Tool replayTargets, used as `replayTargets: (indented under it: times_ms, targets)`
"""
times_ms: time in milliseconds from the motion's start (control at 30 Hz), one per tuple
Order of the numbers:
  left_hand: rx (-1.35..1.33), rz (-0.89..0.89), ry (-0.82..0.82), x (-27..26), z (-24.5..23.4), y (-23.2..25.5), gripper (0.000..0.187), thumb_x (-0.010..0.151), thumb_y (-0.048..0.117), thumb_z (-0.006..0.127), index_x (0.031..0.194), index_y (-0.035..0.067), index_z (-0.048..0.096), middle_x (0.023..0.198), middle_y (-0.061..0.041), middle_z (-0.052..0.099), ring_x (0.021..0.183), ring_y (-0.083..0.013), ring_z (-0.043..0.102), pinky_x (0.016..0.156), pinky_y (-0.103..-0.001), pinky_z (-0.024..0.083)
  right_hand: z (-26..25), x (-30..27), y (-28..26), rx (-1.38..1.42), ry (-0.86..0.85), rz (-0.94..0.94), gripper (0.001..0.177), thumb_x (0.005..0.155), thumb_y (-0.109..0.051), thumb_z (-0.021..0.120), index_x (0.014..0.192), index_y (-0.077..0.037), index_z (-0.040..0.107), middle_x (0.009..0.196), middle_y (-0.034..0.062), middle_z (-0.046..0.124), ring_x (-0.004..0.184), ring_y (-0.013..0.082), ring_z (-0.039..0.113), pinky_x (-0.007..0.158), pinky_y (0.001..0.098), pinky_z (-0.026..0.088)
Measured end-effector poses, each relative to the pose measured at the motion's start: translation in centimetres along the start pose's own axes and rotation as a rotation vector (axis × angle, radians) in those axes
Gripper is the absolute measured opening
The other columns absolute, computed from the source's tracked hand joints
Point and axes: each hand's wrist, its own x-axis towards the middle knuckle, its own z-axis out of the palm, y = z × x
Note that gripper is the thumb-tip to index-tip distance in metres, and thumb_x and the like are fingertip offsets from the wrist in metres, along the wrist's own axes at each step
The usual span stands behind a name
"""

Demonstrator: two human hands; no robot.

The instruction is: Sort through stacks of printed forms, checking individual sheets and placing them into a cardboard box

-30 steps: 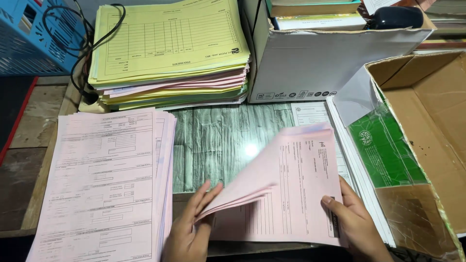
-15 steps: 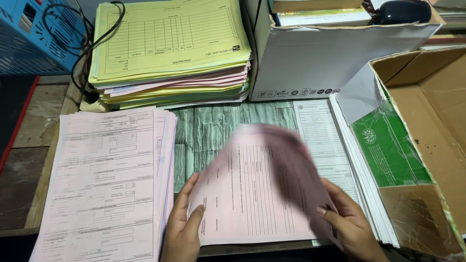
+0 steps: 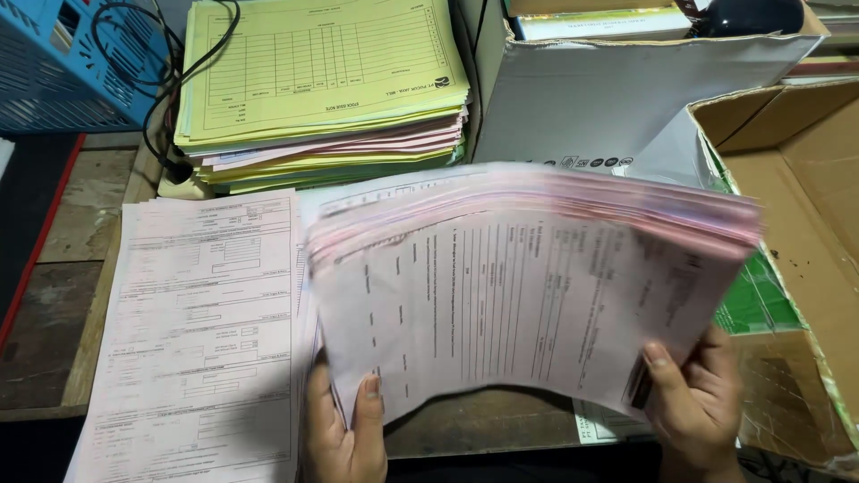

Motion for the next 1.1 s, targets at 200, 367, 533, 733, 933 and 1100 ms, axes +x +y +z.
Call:
replayTargets:
  times_ms: [200, 367, 533, 733, 933, 1100]
  targets:
    - [-0.324, 0.500, -0.073, 2.6, -1.3, 0.1, 0.086, 0.084, 0.030, 0.068, 0.152, 0.001, 0.025, 0.147, -0.033, 0.050, 0.143, -0.0414, 0.051, 0.125, -0.049, 0.038, -0.2, 1.1, 0.8, 0.403, -0.036, -0.268, 0.052, 0.086, -0.010, 0.061, 0.136, -0.004, 0.046, 0.119, 0.0122, 0.059, 0.111, 0.0194, 0.057, 0.098, 0.0294, 0.046]
    - [-0.266, 0.441, -0.064, 1.3, -1.4, 0.7, 0.032, 0.095, 0.030, 0.061, 0.112, 0.003, 0.058, 0.113, -0.019, 0.076, 0.111, -0.0287, 0.075, 0.102, -0.038, 0.058, -2.8, 0.5, 7.5, 0.460, 0.098, -0.200, 0.017, 0.103, -0.024, 0.057, 0.093, -0.013, 0.048, 0.080, -0.0022, 0.040, 0.078, 0.0092, 0.043, 0.074, 0.0264, 0.041]
    - [-0.290, 0.215, -0.034, 1.8, -1.1, -0.9, 0.065, 0.088, 0.020, 0.065, 0.142, 0.004, 0.033, 0.124, -0.020, 0.062, 0.109, -0.0276, 0.068, 0.087, -0.035, 0.061, 2.0, 0.7, -3.4, 0.336, -0.127, -0.391, 0.026, 0.103, -0.011, 0.060, 0.127, -0.013, 0.051, 0.122, 0.0193, 0.068, 0.114, 0.0325, 0.073, 0.104, 0.0401, 0.065]
    - [-0.052, 0.479, 0.067, 1.5, -1.2, -2.3, 0.025, 0.097, 0.013, 0.060, 0.113, -0.005, 0.067, 0.108, -0.017, 0.066, 0.101, -0.0267, 0.072, 0.089, -0.033, 0.059, -0.7, -0.4, 1.0, 0.002, 0.035, -0.347, 0.015, 0.108, -0.007, 0.056, 0.122, -0.002, 0.059, 0.113, 0.0091, 0.065, 0.105, 0.0181, 0.063, 0.096, 0.0296, 0.054]
    - [-0.305, 0.571, -0.151, 2.1, -0.6, 0.8, 0.058, 0.096, 0.012, 0.062, 0.144, 0.009, 0.030, 0.145, -0.031, 0.051, 0.138, -0.0431, 0.056, 0.120, -0.050, 0.045, -1.1, -0.2, -0.9, -0.433, 0.044, -0.537, 0.008, 0.107, 0.005, 0.060, 0.101, 0.007, 0.054, 0.105, 0.0185, 0.052, 0.104, 0.0318, 0.048, 0.095, 0.0438, 0.037]
    - [-0.090, 0.540, -0.086, 1.3, -0.3, 1.1, 0.026, 0.098, 0.007, 0.058, 0.119, -0.005, 0.067, 0.117, -0.017, 0.076, 0.112, -0.0274, 0.077, 0.099, -0.031, 0.062, -0.7, -0.7, 2.6, -0.274, 0.102, -0.495, 0.021, 0.105, 0.007, 0.064, 0.125, 0.005, 0.058, 0.120, 0.0155, 0.060, 0.114, 0.0266, 0.057, 0.110, 0.0403, 0.050]
